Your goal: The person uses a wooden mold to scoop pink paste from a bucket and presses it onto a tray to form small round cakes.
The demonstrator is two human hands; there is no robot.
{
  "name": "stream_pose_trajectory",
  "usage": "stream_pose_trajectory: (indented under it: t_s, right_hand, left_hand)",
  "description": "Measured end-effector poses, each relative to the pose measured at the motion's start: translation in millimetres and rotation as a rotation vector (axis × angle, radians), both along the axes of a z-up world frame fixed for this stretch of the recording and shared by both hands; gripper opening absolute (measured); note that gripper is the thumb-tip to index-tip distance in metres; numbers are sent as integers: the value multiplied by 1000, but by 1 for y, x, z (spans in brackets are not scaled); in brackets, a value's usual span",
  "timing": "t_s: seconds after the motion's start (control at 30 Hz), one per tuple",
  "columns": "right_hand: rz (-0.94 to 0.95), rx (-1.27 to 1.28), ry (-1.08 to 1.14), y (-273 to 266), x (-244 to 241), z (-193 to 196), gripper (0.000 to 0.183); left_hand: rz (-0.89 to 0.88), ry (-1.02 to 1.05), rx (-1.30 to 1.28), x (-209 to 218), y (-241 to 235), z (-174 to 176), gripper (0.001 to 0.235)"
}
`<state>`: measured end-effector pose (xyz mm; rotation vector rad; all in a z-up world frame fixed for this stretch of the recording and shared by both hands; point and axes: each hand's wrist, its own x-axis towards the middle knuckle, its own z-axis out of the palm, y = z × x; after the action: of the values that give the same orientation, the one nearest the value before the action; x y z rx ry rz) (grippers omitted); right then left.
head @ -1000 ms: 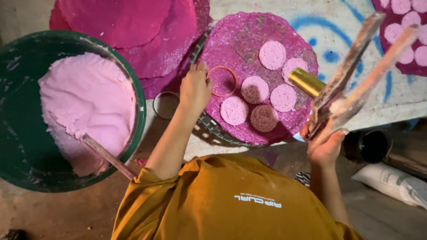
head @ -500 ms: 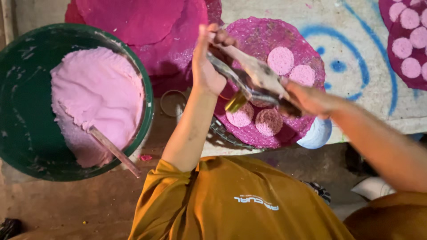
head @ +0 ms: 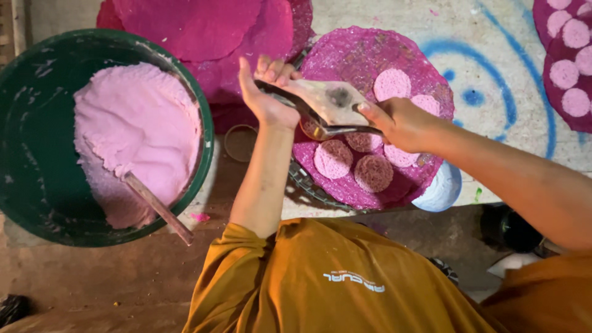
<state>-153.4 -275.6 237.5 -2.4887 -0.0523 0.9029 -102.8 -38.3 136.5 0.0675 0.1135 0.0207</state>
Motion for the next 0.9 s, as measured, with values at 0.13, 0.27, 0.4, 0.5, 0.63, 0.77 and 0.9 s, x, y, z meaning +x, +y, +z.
stream_pose_trajectory:
  t_s: [0.13,0.27,0.4,0.5,0.63,0.77,0.9]
  right_hand:
    - [59,-72,-139,-12,3,3,67]
    - [36,-79,-292,-10,4,-1,59]
    - [57,44,-398,3,4,-16,56]
    - [79,162,-427,9,1,-29,55]
    - [68,125,-276,4,-3,-35,54]
    - [53,-33,-163,-18,1,-12,55]
    - [-58,-109,-102,-49,7,37,58]
  left_hand:
    - [3,36,-44,11,-22,-8,39]
    - [35,-48,41,30,-26,-3,37]
    - [57,-98,127,36,-6,10,38]
    - [86,-68,177,31,8,14,38]
    - [132,170,265,16,2,10,38]
    - [62,158,112,3,-24,18,33]
    - [-227,-65,429,-12,-15,57,40]
